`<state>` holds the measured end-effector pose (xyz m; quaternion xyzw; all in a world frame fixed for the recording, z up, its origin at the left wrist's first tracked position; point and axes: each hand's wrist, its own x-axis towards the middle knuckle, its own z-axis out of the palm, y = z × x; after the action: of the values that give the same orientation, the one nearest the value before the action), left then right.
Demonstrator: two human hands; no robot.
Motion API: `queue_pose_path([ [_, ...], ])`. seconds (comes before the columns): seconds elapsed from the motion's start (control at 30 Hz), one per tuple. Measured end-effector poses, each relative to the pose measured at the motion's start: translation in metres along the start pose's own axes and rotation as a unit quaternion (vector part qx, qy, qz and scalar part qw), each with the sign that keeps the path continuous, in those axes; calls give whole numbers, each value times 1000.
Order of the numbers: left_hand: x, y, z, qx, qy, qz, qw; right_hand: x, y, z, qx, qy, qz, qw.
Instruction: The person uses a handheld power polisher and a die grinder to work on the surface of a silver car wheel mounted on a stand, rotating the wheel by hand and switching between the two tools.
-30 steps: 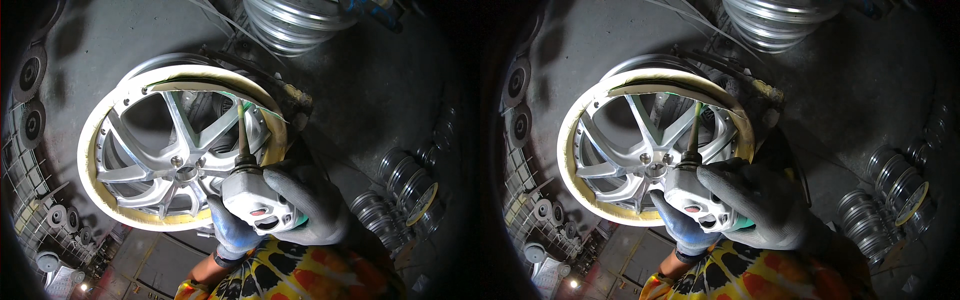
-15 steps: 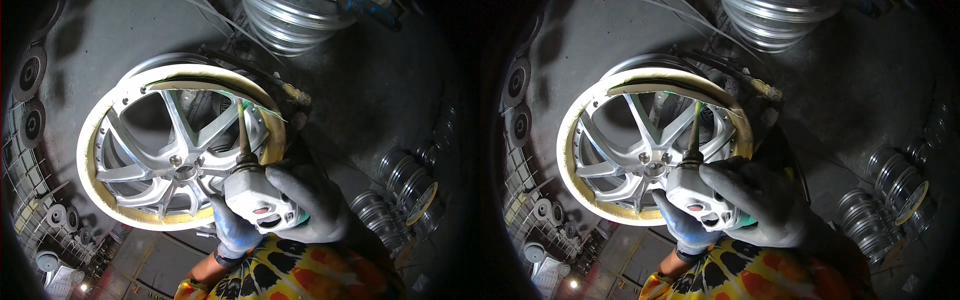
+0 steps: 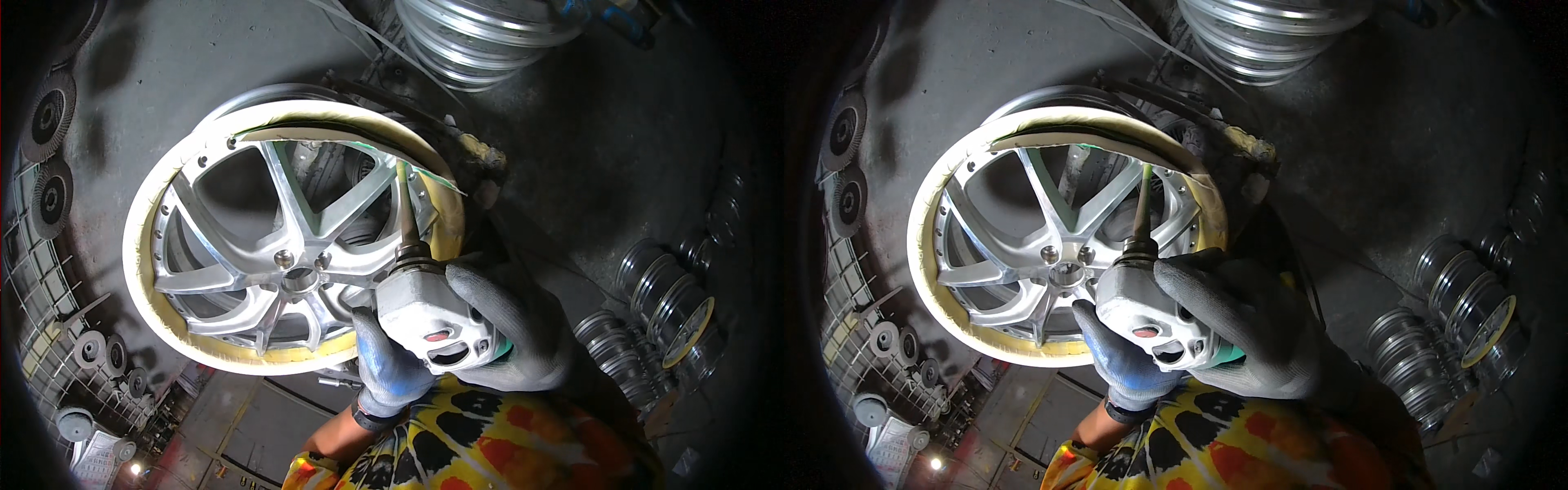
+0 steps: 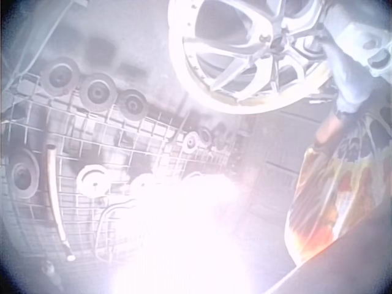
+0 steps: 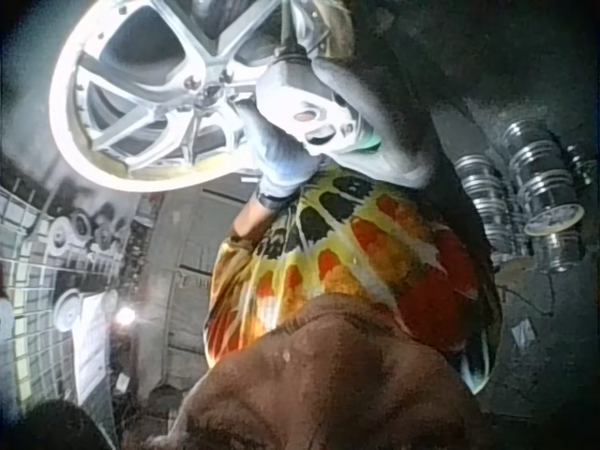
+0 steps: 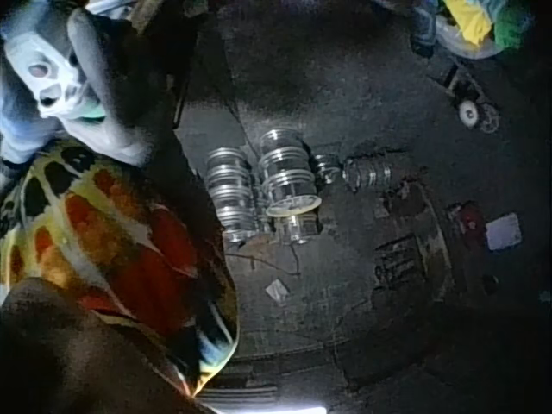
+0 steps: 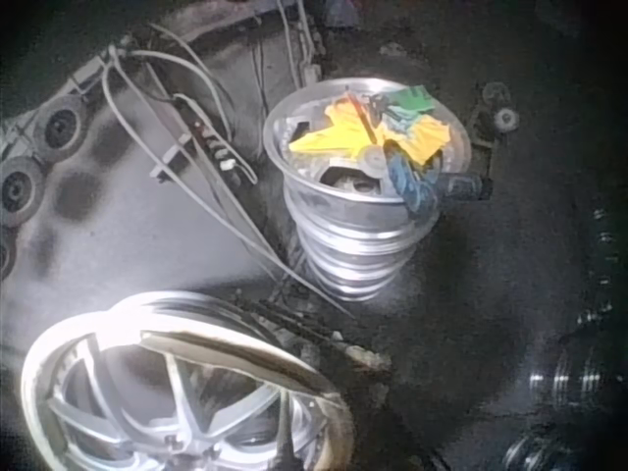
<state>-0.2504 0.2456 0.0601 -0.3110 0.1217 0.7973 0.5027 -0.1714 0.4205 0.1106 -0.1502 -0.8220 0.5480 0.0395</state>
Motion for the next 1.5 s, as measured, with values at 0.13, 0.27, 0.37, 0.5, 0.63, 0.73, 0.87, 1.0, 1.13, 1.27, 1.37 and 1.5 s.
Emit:
queue_pose_path([
  [0.13, -2, -3, 5, 127, 9, 23, 992, -1, 1, 0, -7, 3, -28, 1000],
  [0.27, -2, -4, 6, 51, -18, 5, 999, -2, 0, 0, 3, -3, -16, 1000],
  [0.37, -2, -5, 17, 234, 80, 27, 969, -6, 2, 0, -1, 2, -5, 1000],
  [0.5, -1, -6, 12, 177, 51, 26, 983, -6, 2, -1, -2, 10, -13, 1000],
  [0.63, -1, -6, 2, 0, -37, 1, 999, -6, 1, 0, 4, 7, -14, 1000],
  [0.73, 2, -9, 17, 220, 72, 39, 972, -5, 2, -1, 9, 21, -16, 1000],
  [0.87, 3, -9, 6, -49, -55, -25, 997, -6, -1, -4, 3, 14, -14, 1000],
  [1.0, 4, -8, 11, 82, -11, 3, 997, -6, -1, -3, -12, 15, -7, 1000],
  [1.13, 5, -6, 3, 15, -21, 30, 999, 1, -2, -2, -4, 18, -16, 1000],
  [1.27, 10, -5, 4, 538, 92, 157, 823, 4, 1, 0, -1, 15, -8, 1000],
  [1.37, 12, -3, 12, 96, 43, 62, 993, 10, 1, 1, 4, 17, -22, 1000],
  [1.5, 3, 0, 13, 124, 63, 78, 987, 13, -3, -2, -1, -19, -27, 999],
])
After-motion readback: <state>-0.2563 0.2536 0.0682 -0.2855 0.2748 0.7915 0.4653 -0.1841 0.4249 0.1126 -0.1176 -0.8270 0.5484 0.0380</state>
